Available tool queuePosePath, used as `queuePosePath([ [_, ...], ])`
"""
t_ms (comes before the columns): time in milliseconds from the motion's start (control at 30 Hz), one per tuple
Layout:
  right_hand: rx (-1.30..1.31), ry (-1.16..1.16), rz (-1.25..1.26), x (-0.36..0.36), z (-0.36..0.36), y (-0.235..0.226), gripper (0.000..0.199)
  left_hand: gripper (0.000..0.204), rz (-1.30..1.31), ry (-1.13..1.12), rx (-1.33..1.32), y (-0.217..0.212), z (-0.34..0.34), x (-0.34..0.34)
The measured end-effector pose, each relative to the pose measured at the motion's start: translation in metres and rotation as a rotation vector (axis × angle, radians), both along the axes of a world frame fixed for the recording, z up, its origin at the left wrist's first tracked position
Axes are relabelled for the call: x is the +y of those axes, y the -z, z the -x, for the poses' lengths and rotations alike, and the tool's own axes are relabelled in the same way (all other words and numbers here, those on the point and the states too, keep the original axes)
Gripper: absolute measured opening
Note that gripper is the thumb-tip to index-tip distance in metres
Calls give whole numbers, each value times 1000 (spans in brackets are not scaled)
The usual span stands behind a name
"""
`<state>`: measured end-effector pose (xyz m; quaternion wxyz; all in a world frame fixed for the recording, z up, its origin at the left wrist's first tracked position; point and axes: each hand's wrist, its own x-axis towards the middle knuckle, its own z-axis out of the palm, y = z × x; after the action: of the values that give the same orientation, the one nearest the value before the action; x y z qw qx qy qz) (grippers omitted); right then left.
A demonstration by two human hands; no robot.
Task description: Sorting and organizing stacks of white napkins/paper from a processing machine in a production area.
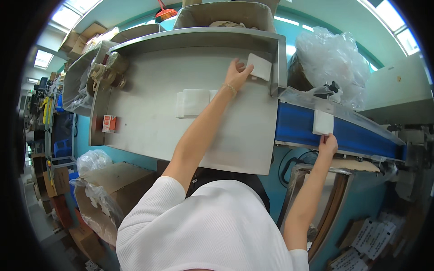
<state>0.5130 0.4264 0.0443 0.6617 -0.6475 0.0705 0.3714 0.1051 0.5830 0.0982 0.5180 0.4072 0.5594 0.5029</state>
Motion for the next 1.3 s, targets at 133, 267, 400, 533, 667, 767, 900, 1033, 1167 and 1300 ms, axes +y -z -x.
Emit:
queuePosePath([
  [133, -906, 85, 536, -11, 50, -39, 45, 107, 70, -261, 1020, -14, 57, -56],
  [267, -729, -529, 27, 0, 152, -46, 41, 118, 433, -394, 1131, 7, 118, -123],
  [400, -497, -1261, -13, 27, 338, -45, 42, 113, 388, -195, 1121, -6, 109, -144],
  [533, -381, -1659, -107, 19, 438, -40, 42, 84, 315, -245, 833, 27, 125, -167],
  [667, 351, -1869, -297, -11, 453, -45, 35, 70, 45, -291, 463, -3, 189, -243],
  [767, -49, -1839, -283, -34, 457, -57, 32, 70, -130, -789, 740, -35, 265, -327],
  [900, 161, -1645, -240, -26, 417, -35, 29, 101, 53, -1565, 702, -74, 461, -489],
  [1033, 175, -1565, -295, -29, 401, -37, 27, 131, 464, -2282, 257, -84, 623, -623],
  [1167, 108, -1529, -278, -32, 419, -38, 25, 53, 310, -1933, 294, -7, 656, -666],
  [1300, -210, -1462, -354, -50, 429, -31, 22, 46, 1066, -300, 432, 109, 462, -504],
])
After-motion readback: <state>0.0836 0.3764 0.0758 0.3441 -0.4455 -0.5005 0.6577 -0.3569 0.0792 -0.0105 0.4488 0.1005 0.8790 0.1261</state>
